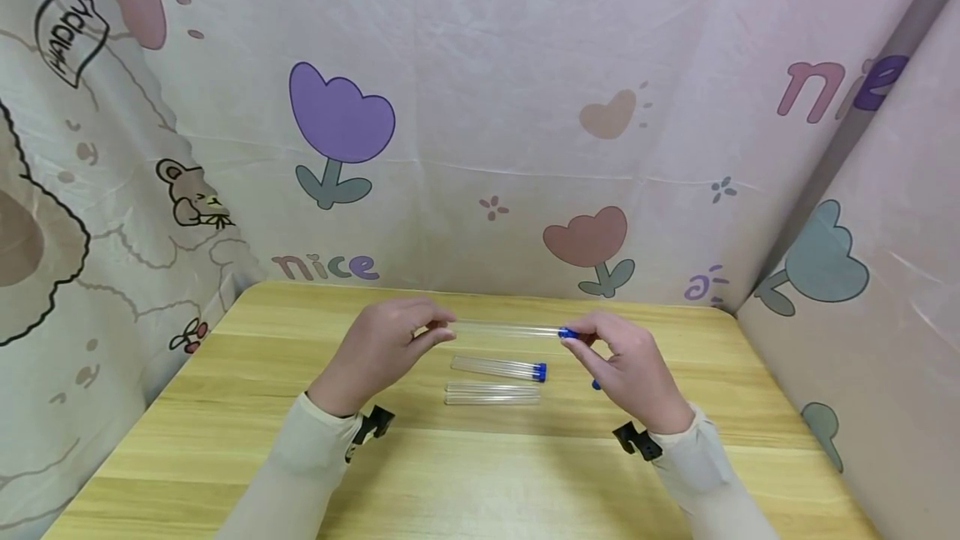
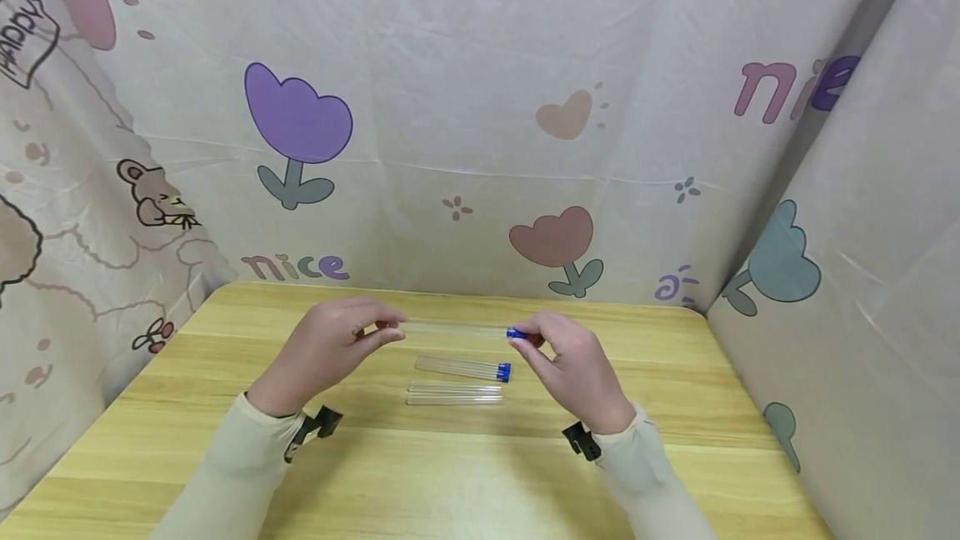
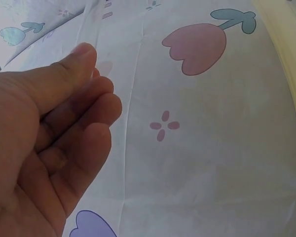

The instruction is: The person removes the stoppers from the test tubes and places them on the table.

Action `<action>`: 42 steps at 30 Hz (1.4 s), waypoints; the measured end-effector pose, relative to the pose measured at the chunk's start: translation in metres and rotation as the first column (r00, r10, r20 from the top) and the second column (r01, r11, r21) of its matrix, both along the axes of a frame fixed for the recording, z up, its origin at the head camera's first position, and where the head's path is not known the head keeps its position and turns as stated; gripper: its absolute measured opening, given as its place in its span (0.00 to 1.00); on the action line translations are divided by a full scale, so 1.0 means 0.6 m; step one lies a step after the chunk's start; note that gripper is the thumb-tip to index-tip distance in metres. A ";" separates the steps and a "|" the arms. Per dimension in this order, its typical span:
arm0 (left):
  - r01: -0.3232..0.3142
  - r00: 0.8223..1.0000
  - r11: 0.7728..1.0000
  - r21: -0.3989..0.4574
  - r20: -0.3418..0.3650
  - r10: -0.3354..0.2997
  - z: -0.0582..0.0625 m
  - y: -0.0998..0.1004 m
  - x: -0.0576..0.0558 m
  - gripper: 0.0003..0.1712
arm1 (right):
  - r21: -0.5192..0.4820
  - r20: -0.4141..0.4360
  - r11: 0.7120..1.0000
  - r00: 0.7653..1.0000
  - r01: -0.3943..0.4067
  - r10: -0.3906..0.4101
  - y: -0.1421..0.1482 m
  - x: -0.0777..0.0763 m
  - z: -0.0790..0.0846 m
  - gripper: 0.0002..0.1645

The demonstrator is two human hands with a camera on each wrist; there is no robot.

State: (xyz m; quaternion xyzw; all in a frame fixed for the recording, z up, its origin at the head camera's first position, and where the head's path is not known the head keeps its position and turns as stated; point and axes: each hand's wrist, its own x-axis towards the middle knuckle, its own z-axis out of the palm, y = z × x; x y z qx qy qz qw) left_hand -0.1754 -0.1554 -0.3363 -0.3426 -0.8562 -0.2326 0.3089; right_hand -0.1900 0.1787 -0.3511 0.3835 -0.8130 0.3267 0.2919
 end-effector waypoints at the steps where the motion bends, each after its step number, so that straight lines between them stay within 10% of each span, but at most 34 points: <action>1: -0.005 1.000 1.000 0.001 0.002 0.005 0.000 0.001 0.000 0.08 | -0.016 -0.006 1.000 1.000 0.006 -0.006 -0.001 0.001 -0.001 0.15; 16: 0.018 1.000 1.000 0.020 0.001 -0.018 0.002 -0.004 -0.003 0.07 | 0.024 0.011 0.991 0.991 -0.133 0.133 0.005 0.001 0.003 0.16; 29: -0.020 1.000 1.000 0.015 0.010 0.020 0.002 0.001 0.003 0.08 | -0.058 0.017 0.998 1.000 0.006 -0.005 -0.002 -0.003 -0.004 0.13; 42: 0.000 0.999 1.000 0.026 -0.044 0.001 -0.001 0.002 -0.003 0.08 | -0.130 -0.082 0.991 0.996 -0.028 0.017 -0.010 -0.005 -0.008 0.10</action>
